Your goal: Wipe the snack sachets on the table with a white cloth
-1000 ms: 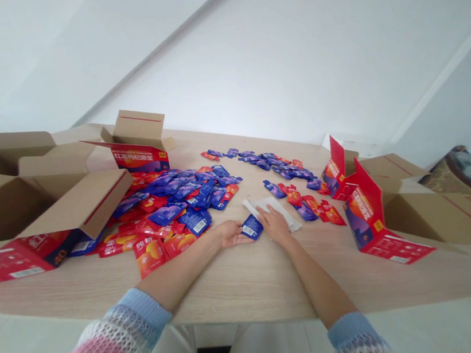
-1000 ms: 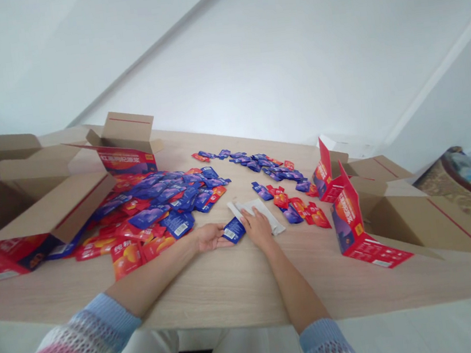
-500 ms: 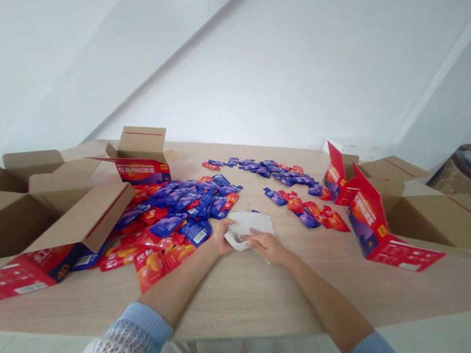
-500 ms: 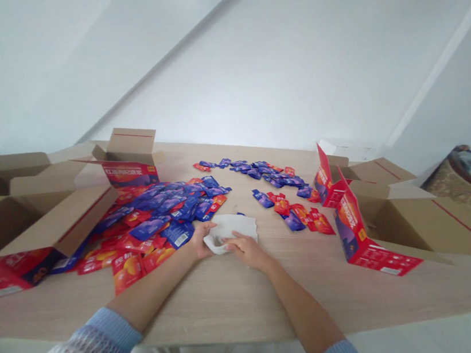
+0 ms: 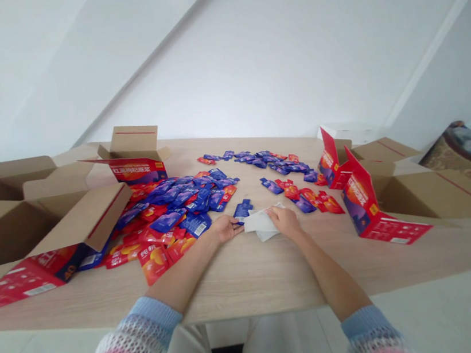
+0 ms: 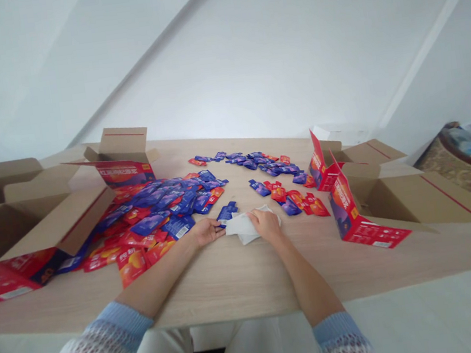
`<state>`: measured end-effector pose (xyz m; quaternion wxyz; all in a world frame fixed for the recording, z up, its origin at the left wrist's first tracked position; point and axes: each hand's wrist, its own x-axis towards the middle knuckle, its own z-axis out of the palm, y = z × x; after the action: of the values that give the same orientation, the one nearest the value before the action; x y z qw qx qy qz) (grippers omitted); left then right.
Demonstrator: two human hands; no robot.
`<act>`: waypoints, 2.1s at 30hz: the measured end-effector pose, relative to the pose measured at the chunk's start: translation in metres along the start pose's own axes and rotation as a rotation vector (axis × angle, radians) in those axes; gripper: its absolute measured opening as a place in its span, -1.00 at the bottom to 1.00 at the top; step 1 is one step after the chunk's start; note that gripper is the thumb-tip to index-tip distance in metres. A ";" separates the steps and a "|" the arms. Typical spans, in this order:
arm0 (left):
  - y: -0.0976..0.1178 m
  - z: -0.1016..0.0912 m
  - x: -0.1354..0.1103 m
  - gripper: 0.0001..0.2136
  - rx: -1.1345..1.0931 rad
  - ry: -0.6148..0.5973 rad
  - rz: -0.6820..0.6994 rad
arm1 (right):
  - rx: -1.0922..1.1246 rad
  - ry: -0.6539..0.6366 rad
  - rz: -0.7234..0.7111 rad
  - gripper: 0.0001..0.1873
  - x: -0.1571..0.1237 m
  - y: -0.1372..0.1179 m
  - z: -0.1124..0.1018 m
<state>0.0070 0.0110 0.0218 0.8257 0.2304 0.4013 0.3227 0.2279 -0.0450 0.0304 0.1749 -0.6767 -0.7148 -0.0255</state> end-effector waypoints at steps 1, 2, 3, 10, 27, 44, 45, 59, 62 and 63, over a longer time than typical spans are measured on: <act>0.000 0.000 -0.001 -0.77 0.005 0.006 -0.002 | -0.020 0.008 0.021 -0.51 0.001 0.002 0.000; -0.001 0.001 -0.002 -0.78 0.011 0.015 0.002 | -0.035 0.015 0.038 -0.50 0.001 0.004 0.001; -0.002 0.001 -0.002 -0.78 0.020 0.026 0.012 | -0.043 0.019 0.053 -0.49 0.001 0.005 0.001; -0.004 0.005 -0.011 -0.79 0.268 0.219 0.359 | 0.006 -0.013 0.109 -0.48 0.003 0.007 0.007; 0.079 -0.077 -0.065 -0.70 1.535 1.272 1.106 | -0.026 -0.159 0.151 -0.43 0.005 0.009 0.008; 0.076 -0.065 -0.074 -0.67 1.455 1.446 1.087 | 0.113 -0.117 0.169 -0.55 0.003 0.012 0.009; 0.073 -0.058 -0.077 -0.67 1.451 1.438 1.125 | 0.143 -0.102 0.169 -0.56 0.003 0.012 0.010; 0.003 0.033 -0.019 -0.80 1.556 0.774 1.216 | 0.033 -0.367 0.009 -0.24 -0.023 -0.021 -0.004; 0.008 0.053 0.040 -0.75 1.391 0.612 0.984 | 0.032 -0.362 0.069 -0.41 -0.024 -0.029 -0.009; 0.011 0.063 0.061 -0.72 1.364 0.559 0.902 | 0.057 -0.343 0.097 -0.50 -0.023 -0.030 -0.010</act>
<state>0.0832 0.0541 0.0336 0.1711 0.7251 0.5660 0.3530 0.2010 -0.0722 0.0390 0.0706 -0.6994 -0.7012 0.1191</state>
